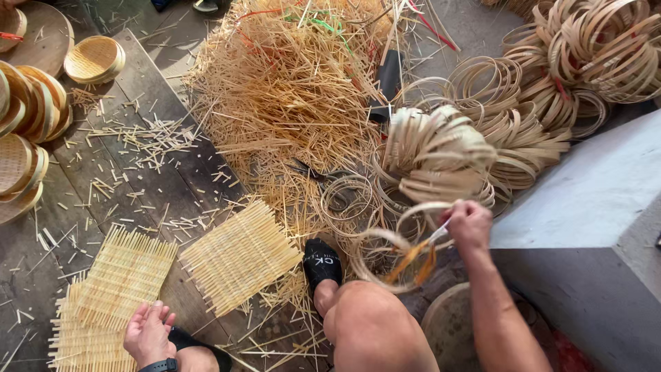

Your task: The person sits on the floor assembling woven bamboo sheets onto round wooden steamer bases. They press a woven bamboo mat over a wooden base, trim the overhanging bamboo strips with shears, and set finished pieces aside with a stack of completed ones.

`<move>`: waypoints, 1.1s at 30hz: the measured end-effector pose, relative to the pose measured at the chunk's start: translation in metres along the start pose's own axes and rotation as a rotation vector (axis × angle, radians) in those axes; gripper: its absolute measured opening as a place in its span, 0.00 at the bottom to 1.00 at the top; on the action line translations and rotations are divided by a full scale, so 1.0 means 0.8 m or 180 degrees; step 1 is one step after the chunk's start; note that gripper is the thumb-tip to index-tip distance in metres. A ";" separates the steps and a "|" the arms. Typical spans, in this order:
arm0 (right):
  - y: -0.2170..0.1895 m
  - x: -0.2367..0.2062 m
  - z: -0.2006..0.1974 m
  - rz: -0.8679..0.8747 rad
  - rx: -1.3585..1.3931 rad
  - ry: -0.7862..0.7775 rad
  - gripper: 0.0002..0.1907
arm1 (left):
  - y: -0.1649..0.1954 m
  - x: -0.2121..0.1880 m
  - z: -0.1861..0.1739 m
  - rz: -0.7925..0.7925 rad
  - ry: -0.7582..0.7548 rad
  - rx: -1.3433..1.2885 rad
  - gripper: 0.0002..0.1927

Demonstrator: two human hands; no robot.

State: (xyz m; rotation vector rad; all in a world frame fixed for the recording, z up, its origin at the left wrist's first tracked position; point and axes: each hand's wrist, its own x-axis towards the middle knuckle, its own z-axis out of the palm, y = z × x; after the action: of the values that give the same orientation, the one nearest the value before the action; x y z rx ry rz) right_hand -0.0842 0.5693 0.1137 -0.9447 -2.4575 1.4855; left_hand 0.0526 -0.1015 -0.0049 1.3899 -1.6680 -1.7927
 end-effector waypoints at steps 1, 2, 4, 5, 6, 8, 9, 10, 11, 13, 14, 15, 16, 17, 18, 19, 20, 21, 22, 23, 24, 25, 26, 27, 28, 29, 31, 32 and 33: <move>-0.014 0.007 -0.017 -0.0085 0.0151 0.0086 0.17 | -0.001 -0.002 -0.003 -0.0016 0.0016 -0.0041 0.21; -0.028 0.015 -0.032 -0.0166 0.0308 0.0174 0.17 | -0.001 -0.003 -0.005 -0.0026 0.0030 -0.0077 0.20; -0.053 0.031 -0.064 -0.0741 0.0498 0.0456 0.15 | 0.002 -0.003 -0.009 -0.0157 0.0042 -0.0157 0.18; -0.065 0.040 -0.081 -0.0891 0.0620 0.0617 0.16 | 0.003 -0.002 -0.009 -0.0226 0.0046 -0.0195 0.18; -0.076 0.049 -0.097 -0.1040 0.0740 0.0779 0.16 | 0.004 -0.002 -0.010 -0.0222 0.0027 -0.0240 0.17; -0.095 0.067 -0.117 -0.1441 0.0571 0.1231 0.16 | 0.008 0.000 -0.007 -0.0208 -0.0023 -0.0343 0.16; -0.109 0.082 -0.130 -0.1642 -0.0176 0.1111 0.19 | 0.009 0.000 -0.006 -0.0233 -0.0063 -0.0398 0.16; -0.125 0.097 -0.145 -0.1817 -0.0926 0.0971 0.21 | 0.012 0.001 -0.003 -0.0261 -0.0101 -0.0447 0.16; -0.139 0.108 -0.165 -0.1923 -0.1216 0.1020 0.20 | 0.013 0.000 -0.004 -0.0294 -0.0141 -0.0482 0.15; -0.165 0.123 -0.198 -0.2120 -0.0781 0.1531 0.20 | 0.017 0.001 0.003 -0.0276 -0.0164 -0.0566 0.15; -0.178 0.129 -0.215 -0.2201 -0.0721 0.1502 0.19 | 0.019 -0.001 0.002 -0.0284 -0.0174 -0.0566 0.15; -0.190 0.134 -0.228 -0.2267 -0.0797 0.1284 0.19 | 0.020 -0.001 0.008 -0.0305 -0.0217 -0.0615 0.14; -0.201 0.136 -0.238 -0.2283 -0.0994 0.0933 0.19 | 0.021 -0.004 0.009 -0.0330 -0.0250 -0.0631 0.14; -0.210 0.137 -0.244 -0.2213 -0.1247 0.0598 0.19 | 0.022 -0.006 0.010 -0.0349 -0.0288 -0.0649 0.14; -0.219 0.137 -0.249 -0.2171 -0.1409 0.0328 0.18 | 0.021 -0.007 0.013 -0.0376 -0.0297 -0.0624 0.14; -0.227 0.136 -0.250 -0.2146 -0.1473 0.0273 0.18 | 0.022 -0.007 0.017 -0.0403 -0.0306 -0.0627 0.14; -0.236 0.136 -0.251 -0.2133 -0.1516 0.0234 0.18 | 0.022 -0.009 0.018 -0.0440 -0.0301 -0.0618 0.14; -0.243 0.135 -0.251 -0.2108 -0.1560 0.0193 0.18 | 0.023 -0.011 0.017 -0.0469 -0.0309 -0.0624 0.14; -0.252 0.137 -0.249 -0.2104 -0.1567 0.0170 0.17 | 0.025 -0.009 0.018 -0.0476 -0.0318 -0.0642 0.14; -0.259 0.138 -0.249 -0.2079 -0.1567 0.0136 0.17 | 0.028 -0.009 0.017 -0.0479 -0.0328 -0.0648 0.14; -0.267 0.141 -0.248 -0.2081 -0.1583 0.0106 0.17 | 0.031 -0.008 0.014 -0.0438 -0.0262 -0.0652 0.14; -0.271 0.142 -0.247 -0.2083 -0.1577 0.0087 0.17 | 0.034 -0.006 0.014 -0.0391 -0.0216 -0.0683 0.14; -0.277 0.144 -0.250 -0.2082 -0.1584 0.0069 0.16 | 0.036 -0.006 0.013 -0.0355 -0.0171 -0.0704 0.14; -0.280 0.145 -0.251 -0.2072 -0.1588 0.0049 0.16 | 0.038 -0.005 0.014 -0.0347 -0.0217 -0.0723 0.14; -0.281 0.145 -0.252 -0.2067 -0.1596 0.0035 0.16 | 0.039 -0.005 0.012 -0.0345 -0.0263 -0.0742 0.14; -0.283 0.147 -0.254 -0.2056 -0.1588 0.0026 0.16 | 0.040 -0.004 0.015 -0.0325 -0.0315 -0.0785 0.14; -0.281 0.146 -0.257 -0.2033 -0.1590 -0.0012 0.16 | 0.041 -0.005 0.016 -0.0351 -0.0338 -0.0730 0.14; -0.281 0.145 -0.258 -0.2019 -0.1593 -0.0024 0.15 | 0.043 -0.004 0.017 -0.0357 -0.0359 -0.0694 0.14; -0.281 0.145 -0.259 -0.2005 -0.1591 -0.0040 0.15 | 0.043 -0.005 0.018 -0.0341 -0.0367 -0.0707 0.14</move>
State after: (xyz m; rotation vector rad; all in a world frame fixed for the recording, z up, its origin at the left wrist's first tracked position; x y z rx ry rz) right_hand -0.1943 0.7192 0.3823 -0.1449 -2.8047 0.6931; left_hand 0.0301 -0.0993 0.0255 1.3227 -1.4181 -2.0822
